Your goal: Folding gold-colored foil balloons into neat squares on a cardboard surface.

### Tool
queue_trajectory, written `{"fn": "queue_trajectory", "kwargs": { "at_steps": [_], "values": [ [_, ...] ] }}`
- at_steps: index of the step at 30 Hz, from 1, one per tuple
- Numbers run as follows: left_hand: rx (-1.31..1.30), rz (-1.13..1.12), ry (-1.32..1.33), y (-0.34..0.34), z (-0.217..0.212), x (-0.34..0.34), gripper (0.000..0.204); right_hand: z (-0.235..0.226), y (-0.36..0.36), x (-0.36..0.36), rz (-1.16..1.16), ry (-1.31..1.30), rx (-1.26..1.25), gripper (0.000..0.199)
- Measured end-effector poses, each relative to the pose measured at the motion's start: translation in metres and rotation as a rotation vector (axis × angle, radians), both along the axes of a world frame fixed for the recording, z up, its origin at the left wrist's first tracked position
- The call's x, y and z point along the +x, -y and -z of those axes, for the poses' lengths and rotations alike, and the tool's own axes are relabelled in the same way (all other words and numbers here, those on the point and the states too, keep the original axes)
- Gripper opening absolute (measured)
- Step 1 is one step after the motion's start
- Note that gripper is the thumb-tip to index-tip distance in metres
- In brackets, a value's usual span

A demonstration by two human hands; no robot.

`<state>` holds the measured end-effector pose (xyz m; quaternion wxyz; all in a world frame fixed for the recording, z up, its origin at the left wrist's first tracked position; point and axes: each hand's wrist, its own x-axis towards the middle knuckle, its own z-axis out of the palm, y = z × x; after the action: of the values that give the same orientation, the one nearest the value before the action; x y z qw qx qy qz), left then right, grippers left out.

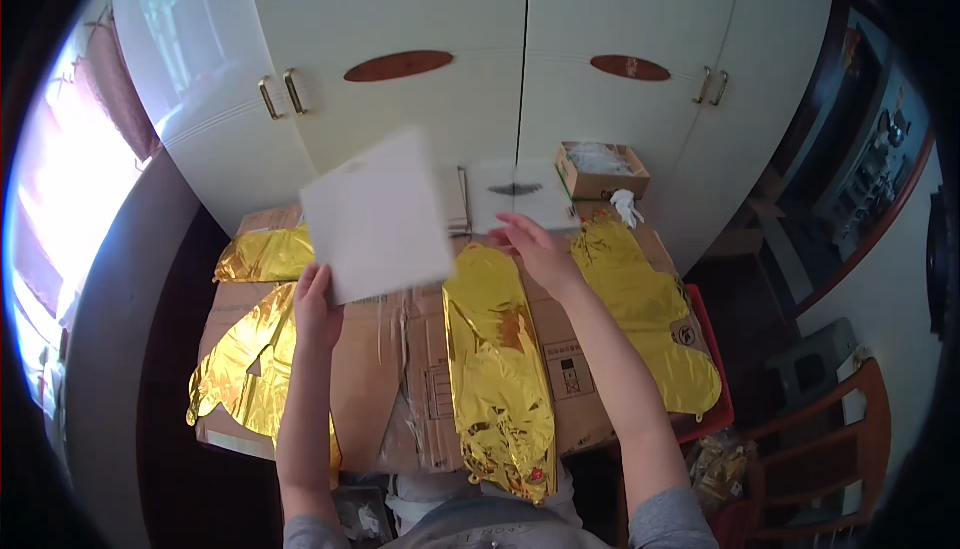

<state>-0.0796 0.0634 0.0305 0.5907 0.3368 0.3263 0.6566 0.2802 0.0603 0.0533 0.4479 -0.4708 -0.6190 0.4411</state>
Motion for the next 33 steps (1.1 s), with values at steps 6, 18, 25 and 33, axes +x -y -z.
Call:
{"fn": "queue_trajectory", "kwargs": {
  "at_steps": [6,18,25,33],
  "values": [
    [-0.04,-0.19,0.255,0.011,0.06,-0.028,0.007,0.093,-0.029,0.016,0.236,0.787,0.198,0.044],
    [-0.123,-0.169,0.184,0.013,0.075,-0.023,0.006,0.101,-0.03,0.002,0.196,0.807,0.184,0.038],
    [-0.145,-0.147,0.122,0.01,0.08,-0.023,0.012,0.107,-0.037,0.0,0.219,0.784,0.224,0.039],
    [-0.127,0.096,-0.02,0.023,0.07,-0.007,0.016,0.098,-0.018,0.01,0.228,0.124,0.098,0.043]
  ]
}}
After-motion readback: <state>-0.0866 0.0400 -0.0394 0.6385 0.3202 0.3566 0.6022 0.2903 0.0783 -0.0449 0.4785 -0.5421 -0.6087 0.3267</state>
